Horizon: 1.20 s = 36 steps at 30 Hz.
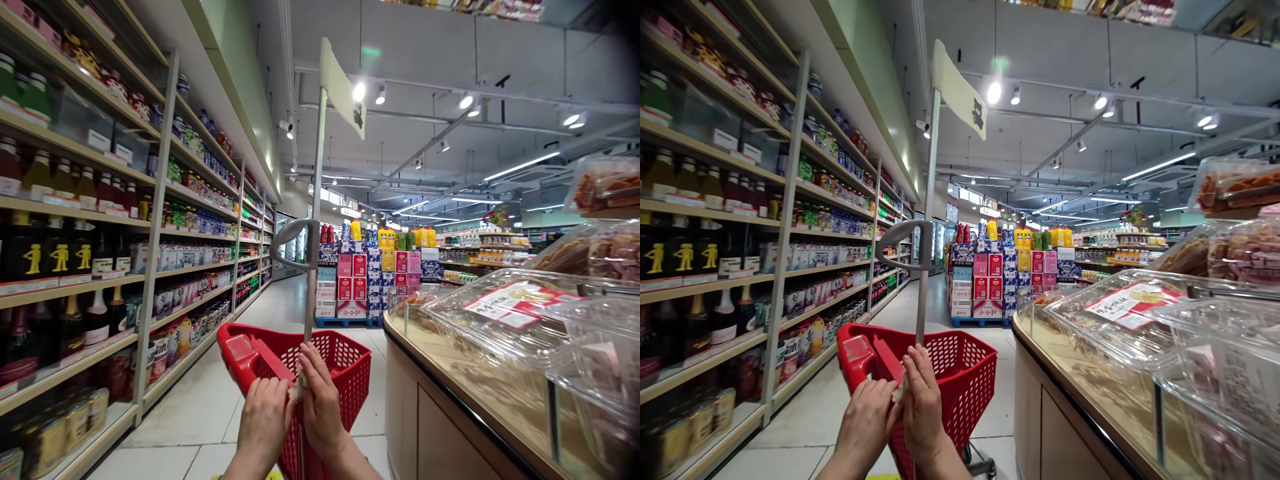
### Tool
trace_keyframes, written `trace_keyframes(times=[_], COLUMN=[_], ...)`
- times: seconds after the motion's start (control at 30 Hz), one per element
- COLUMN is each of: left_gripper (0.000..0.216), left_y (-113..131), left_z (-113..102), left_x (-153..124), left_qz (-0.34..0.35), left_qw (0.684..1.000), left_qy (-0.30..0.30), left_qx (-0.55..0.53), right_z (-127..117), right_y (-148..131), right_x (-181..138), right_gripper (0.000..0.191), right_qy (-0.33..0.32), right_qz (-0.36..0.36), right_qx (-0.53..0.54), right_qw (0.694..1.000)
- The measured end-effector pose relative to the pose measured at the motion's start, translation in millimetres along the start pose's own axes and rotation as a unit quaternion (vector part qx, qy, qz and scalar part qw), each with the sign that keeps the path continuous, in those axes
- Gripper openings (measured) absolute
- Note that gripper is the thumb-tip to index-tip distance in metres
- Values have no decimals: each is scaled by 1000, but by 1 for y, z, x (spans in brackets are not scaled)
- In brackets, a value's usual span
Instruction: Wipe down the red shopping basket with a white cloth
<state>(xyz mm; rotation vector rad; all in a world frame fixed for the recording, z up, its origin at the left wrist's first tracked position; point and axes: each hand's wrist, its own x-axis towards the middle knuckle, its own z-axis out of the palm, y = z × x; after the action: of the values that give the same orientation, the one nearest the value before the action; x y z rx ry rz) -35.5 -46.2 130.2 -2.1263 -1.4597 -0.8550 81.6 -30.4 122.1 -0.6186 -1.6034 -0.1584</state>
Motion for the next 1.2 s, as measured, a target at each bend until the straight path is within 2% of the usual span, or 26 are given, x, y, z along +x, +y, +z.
trace_keyframes(times=[0.07, 0.13, 0.2, 0.27, 0.33, 0.4, 0.5, 0.63, 0.73, 0.87, 1.0, 1.1, 1.2], left_gripper=[28, 36, 48, 51, 49, 48, 48, 48, 47, 41, 46, 46, 40], left_y=[9, 11, 4, -11, -27, -37, -28, 13, 33, 23, -2, -6, -3], left_z=[6, 11, 13, 13, 14, 15, 18, 13, 8, 3, 5, 12, 21], left_x=[-5, -8, -5, 7, 22, 34, 40, 33, 25, 22, 24, 23, 20], left_qz=[22, 56, 78, 49, 2, -10, 0, -32, -19, 40, -34, -37, -24], left_qw=[999, 992, 981, 980, 989, 992, 987, 991, 993, 992, 993, 994, 995], left_qy=[15, 34, 44, 42, 11, -57, -133, -125, -109, -87, -80, -53, -11], left_qx=[-47, -112, -175, -190, -151, -113, -92, -46, -39, -85, -83, -85, -96], right_z=[-10, -18, -27, -40, -55, -71, -87, -85, -81, -100, -119, -100, -59], right_y=[2, 8, 17, 27, 36, 42, 39, 22, 19, 36, 52, 51, 39], right_x=[-2, -6, -8, -10, -11, -12, -13, -16, -23, -33, -35, -31, -27], right_gripper=[48, 46, 44, 42, 39, 37, 38, 44, 50, 50, 46, 47, 48], right_qy=[-17, -62, -100, -104, -89, -81, -93, -126, -121, -86, -78, -66, -68], right_qz=[37, 103, 165, 208, 242, 267, 250, 164, 81, 34, 87, 127, 87], right_qx=[14, 31, 46, 52, 52, 51, 32, -77, -175, -250, -284, -323, -318], right_qw=[999, 992, 980, 971, 965, 959, 963, 975, 974, 964, 952, 936, 942])
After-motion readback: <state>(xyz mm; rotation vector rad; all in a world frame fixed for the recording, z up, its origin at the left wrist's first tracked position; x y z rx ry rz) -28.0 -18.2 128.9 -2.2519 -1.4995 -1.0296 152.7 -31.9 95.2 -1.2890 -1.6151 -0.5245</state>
